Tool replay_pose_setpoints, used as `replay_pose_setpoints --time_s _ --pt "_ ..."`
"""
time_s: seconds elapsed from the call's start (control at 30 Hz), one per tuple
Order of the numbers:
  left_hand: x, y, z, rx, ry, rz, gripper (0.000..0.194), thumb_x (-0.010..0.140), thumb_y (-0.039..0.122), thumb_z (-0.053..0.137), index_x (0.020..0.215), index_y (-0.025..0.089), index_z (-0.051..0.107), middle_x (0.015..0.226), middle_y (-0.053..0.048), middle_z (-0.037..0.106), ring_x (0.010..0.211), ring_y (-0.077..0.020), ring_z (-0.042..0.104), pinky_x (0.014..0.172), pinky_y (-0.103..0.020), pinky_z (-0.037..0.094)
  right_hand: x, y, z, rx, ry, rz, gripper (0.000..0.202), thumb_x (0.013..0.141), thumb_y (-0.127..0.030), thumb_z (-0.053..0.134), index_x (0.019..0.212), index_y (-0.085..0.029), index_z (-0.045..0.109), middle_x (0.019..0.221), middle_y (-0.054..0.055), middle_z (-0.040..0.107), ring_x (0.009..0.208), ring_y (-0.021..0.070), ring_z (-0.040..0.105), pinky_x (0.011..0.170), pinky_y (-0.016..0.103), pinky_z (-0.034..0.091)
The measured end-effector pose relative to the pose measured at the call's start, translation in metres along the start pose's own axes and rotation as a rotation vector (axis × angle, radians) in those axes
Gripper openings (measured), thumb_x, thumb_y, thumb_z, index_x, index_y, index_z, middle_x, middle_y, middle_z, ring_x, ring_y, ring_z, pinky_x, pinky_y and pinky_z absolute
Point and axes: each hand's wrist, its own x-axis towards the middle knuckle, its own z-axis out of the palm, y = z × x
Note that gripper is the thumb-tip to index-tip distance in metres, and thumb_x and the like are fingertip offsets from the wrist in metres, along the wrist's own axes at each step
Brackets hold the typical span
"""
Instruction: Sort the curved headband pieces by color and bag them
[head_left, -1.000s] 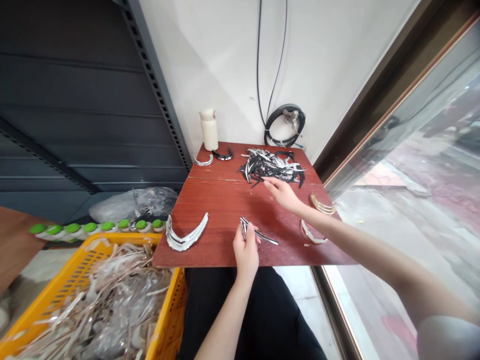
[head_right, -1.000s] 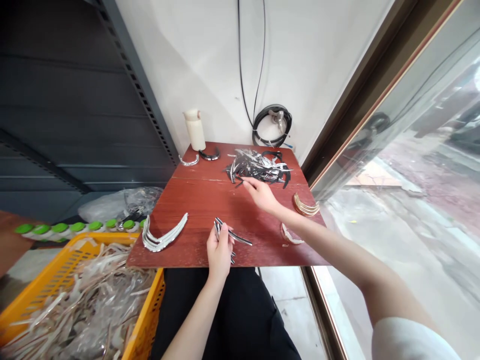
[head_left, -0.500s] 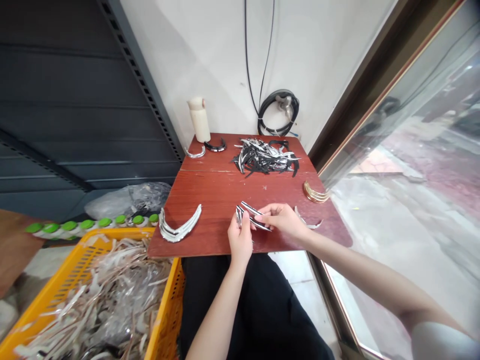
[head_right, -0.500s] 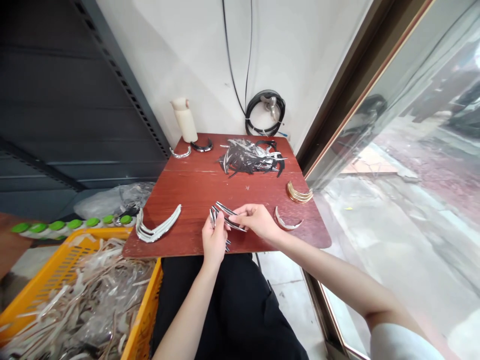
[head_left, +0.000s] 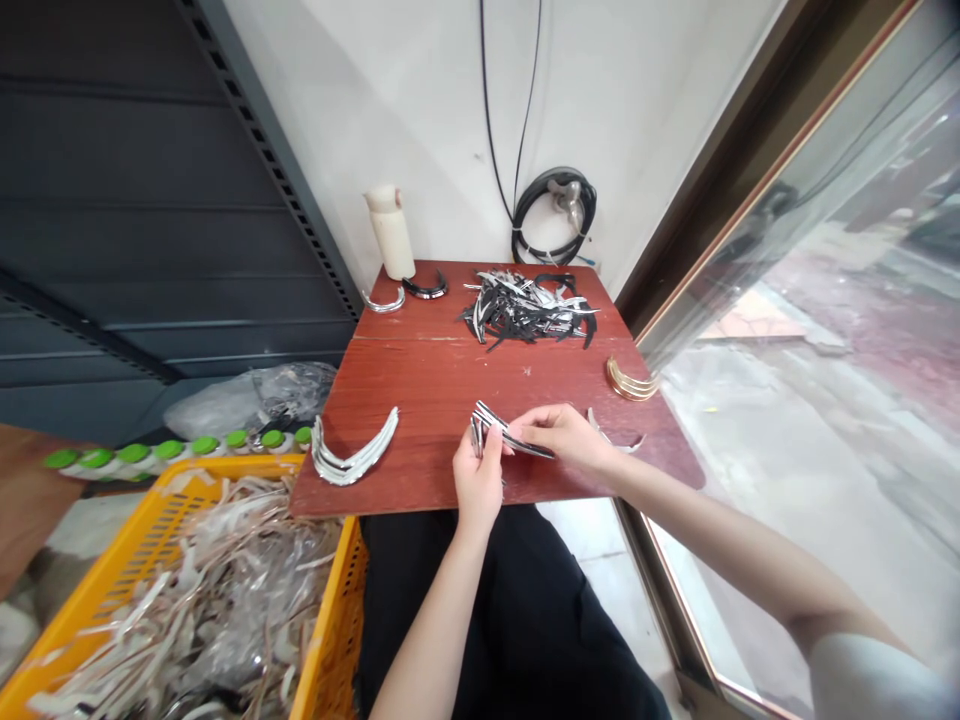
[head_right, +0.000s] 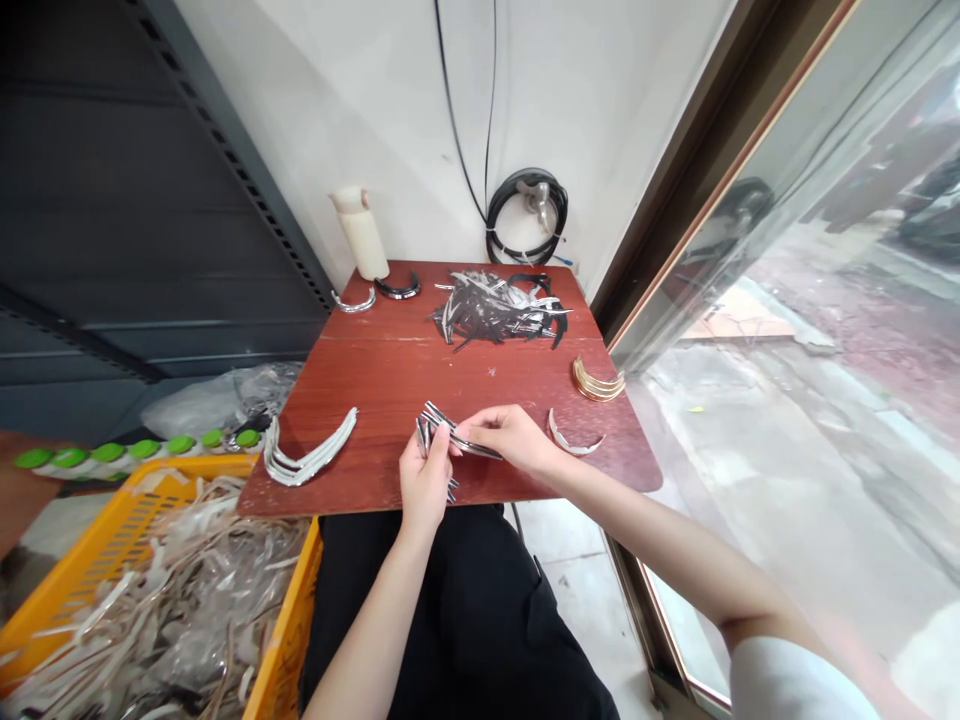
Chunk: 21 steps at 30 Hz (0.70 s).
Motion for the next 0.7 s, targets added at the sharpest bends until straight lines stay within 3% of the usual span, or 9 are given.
replay_pose_setpoints --time_s 0.3,0.47,0.6,0.67,0.7 --pt "0.001 -0.006 -0.002 0.022 0.061 0.038 0.033 0.081 0.05 0.066 0.076 0.019 0.057 0.06 0.004 0.053 0.055 -0.0095 0.051 0.056 -0.021 0.041 0.003 0.001 -0.005 -0.19 -0.165 -0.045 0.032 0.08 -0.045 0.07 0.083 -0.014 0.074 0.074 0.003 0.07 0.063 0.0133 0.059 0.063 0.027 0.045" --pt "0.0 -0.005 -0.003 0.009 0.021 0.007 0.033 0.082 0.052 0.065 0.08 0.019 0.057 0.06 0.005 0.051 0.052 -0.0089 0.049 0.053 -0.02 0.039 0.012 -0.003 -0.007 -0.206 -0.277 -0.058 0.032 0.077 -0.046 0.073 0.082 -0.014 0.074 0.078 0.003 0.072 0.071 0.0152 0.063 0.073 0.029 0.049" --pt "-0.001 -0.004 -0.004 0.046 0.016 -0.002 0.035 0.085 0.053 0.062 0.08 0.02 0.055 0.058 0.007 0.048 0.046 -0.0066 0.042 0.049 -0.019 0.036 0.031 -0.015 -0.024 -0.323 -0.469 -0.029 0.035 0.078 -0.049 0.071 0.089 -0.016 0.076 0.087 0.004 0.075 0.082 0.0177 0.067 0.082 0.031 0.049" --pt "-0.001 -0.004 -0.003 0.041 0.02 0.001 0.036 0.086 0.054 0.06 0.08 0.02 0.053 0.056 0.008 0.044 0.044 -0.0062 0.039 0.047 -0.019 0.035 0.048 -0.019 -0.039 -0.414 -0.393 -0.053 0.034 0.078 -0.047 0.071 0.095 -0.017 0.076 0.094 0.004 0.075 0.088 0.0186 0.067 0.084 0.031 0.049" --pt "-0.001 -0.005 -0.003 0.034 0.021 0.001 0.036 0.086 0.055 0.059 0.08 0.02 0.052 0.055 0.008 0.043 0.043 -0.0061 0.038 0.046 -0.019 0.034 0.058 -0.02 -0.047 -0.483 -0.254 -0.075 0.034 0.077 -0.045 0.073 0.096 -0.017 0.075 0.095 0.005 0.075 0.088 0.0189 0.067 0.084 0.031 0.049"
